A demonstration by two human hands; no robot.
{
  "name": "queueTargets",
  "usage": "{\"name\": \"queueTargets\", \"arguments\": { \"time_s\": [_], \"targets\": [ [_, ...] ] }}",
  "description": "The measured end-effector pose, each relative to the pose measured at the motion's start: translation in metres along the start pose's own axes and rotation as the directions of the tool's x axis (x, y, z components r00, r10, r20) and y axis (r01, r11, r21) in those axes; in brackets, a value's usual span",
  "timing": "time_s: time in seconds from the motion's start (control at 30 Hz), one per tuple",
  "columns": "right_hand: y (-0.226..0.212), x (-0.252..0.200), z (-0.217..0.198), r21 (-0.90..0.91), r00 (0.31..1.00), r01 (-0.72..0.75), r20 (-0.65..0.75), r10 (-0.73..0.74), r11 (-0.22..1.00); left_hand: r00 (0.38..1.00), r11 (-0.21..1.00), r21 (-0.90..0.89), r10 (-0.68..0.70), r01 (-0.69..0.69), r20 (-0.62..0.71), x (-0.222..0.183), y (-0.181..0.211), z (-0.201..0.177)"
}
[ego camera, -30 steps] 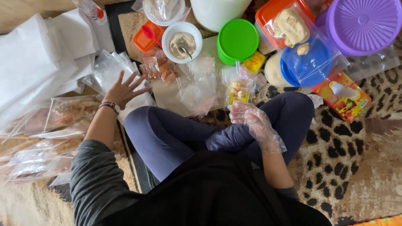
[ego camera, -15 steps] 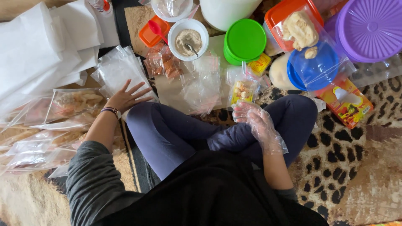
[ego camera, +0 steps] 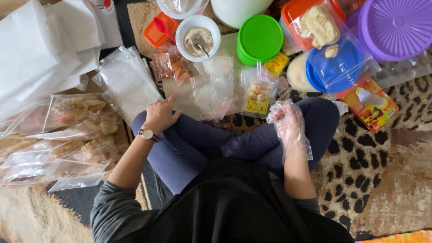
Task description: Manually packing small snack items from a large container into individual plastic bags while sitting on the floor.
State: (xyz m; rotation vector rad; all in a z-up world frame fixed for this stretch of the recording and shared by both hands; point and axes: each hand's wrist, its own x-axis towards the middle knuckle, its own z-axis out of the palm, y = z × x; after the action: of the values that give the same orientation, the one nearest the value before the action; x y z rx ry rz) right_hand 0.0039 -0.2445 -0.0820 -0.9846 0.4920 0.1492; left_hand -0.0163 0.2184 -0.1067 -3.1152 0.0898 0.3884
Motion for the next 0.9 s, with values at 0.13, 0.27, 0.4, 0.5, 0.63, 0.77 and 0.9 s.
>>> {"name": "queueTargets", "arguments": {
  "time_s": [0.13, 0.27, 0.4, 0.5, 0.63, 0.77, 0.9],
  "targets": [
    [0.001, 0.015, 0.003, -0.033, 1.000, 0.011, 0.022, -0.010, 0.999, 0.997, 0.994, -0.103, 0.024, -0.031, -0.074, 0.004, 0.045, -0.017],
    [-0.004, 0.012, 0.022, -0.042, 0.997, -0.033, 0.065, 0.036, 0.999, 0.997, 0.951, -0.310, -0.029, 0.003, -0.077, 0.023, 0.099, -0.013],
    [-0.003, 0.019, 0.009, 0.017, 0.995, -0.059, 0.079, 0.057, 0.998, 0.988, 0.901, -0.408, -0.112, 0.145, 0.104, 0.033, 0.136, -0.010],
    [-0.004, 0.023, -0.002, 0.078, 0.994, -0.083, 0.078, 0.077, 0.994, 0.984, 0.899, -0.409, -0.103, 0.155, 0.146, 0.030, 0.142, 0.001],
    [-0.031, 0.016, -0.005, 0.067, 0.992, -0.002, 0.129, -0.007, 0.998, 0.978, 0.952, -0.290, -0.040, 0.101, 0.206, 0.027, 0.144, 0.003],
    [-0.080, -0.007, -0.001, -0.043, 0.967, 0.138, 0.222, -0.125, 0.990, 0.981, 0.962, -0.271, 0.011, 0.043, 0.194, 0.035, 0.146, 0.009],
    [-0.101, -0.011, -0.006, -0.203, 0.925, 0.244, 0.341, -0.166, 0.948, 0.986, 0.955, -0.294, 0.030, 0.021, 0.167, 0.038, 0.147, 0.004]
  ]
}}
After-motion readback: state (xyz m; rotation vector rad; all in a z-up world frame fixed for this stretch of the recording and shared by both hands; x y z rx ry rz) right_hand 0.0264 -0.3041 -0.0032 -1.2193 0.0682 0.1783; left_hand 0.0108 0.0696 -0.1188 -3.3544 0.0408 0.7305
